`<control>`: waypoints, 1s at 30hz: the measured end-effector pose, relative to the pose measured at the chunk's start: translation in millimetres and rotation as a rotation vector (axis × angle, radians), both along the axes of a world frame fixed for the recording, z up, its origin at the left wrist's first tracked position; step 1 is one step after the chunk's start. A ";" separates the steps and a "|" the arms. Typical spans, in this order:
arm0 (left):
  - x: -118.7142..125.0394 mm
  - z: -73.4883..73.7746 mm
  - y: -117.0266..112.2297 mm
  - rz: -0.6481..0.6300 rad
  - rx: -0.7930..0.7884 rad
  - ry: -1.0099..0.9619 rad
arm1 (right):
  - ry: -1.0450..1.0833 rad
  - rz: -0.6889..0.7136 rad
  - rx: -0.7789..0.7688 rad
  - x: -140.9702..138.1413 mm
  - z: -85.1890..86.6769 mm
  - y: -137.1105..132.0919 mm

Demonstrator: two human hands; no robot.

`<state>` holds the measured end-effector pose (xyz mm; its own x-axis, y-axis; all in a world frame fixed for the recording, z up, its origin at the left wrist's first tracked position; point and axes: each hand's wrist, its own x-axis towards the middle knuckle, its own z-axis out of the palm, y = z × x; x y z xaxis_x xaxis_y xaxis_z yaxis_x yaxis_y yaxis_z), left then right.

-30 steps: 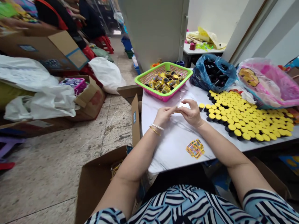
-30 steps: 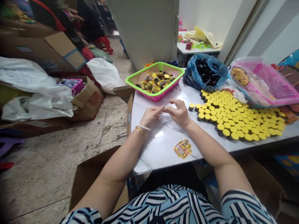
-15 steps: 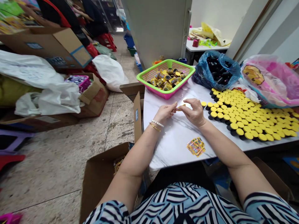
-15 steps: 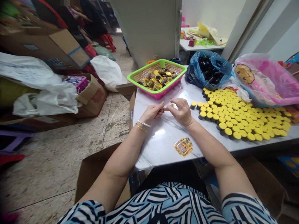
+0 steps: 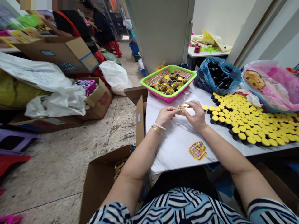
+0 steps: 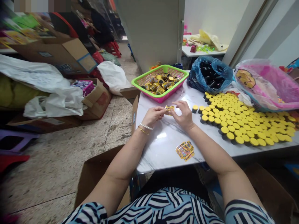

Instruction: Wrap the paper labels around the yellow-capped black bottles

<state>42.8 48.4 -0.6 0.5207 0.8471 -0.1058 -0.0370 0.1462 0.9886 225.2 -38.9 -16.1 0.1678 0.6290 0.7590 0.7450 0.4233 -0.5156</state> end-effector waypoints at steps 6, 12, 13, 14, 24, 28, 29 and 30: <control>1.4 5.3 -5.9 -0.014 0.074 0.043 | 0.335 0.160 -0.334 -6.1 -12.6 4.2; 3.4 6.7 -11.8 -0.090 0.006 0.044 | -0.326 -0.082 -0.221 33.8 11.4 -5.6; 3.5 6.3 -10.6 -0.100 -0.045 0.002 | -0.388 -0.190 -0.229 47.6 13.4 -8.0; 3.5 5.9 -8.8 -0.114 -0.107 -0.049 | -0.429 -0.276 -0.256 61.1 13.5 -10.0; 4.1 7.2 5.0 -0.100 -0.614 -0.345 | 0.359 0.053 -0.307 62.8 22.4 -4.5; 5.5 5.3 4.9 -0.133 -0.686 -0.400 | 0.767 0.348 -0.285 37.6 29.6 -4.6; 6.0 4.8 4.7 -0.136 -0.701 -0.409 | 0.795 0.369 -0.293 33.1 28.9 -4.9; 6.4 4.6 4.4 -0.138 -0.714 -0.415 | 0.804 0.384 -0.304 29.4 27.6 -5.2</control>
<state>49.2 52.8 4.0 0.7297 0.5752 -0.3697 -0.3138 0.7621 0.5663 254.6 -44.1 11.4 0.3100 0.9022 0.3000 -0.0455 0.3293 -0.9431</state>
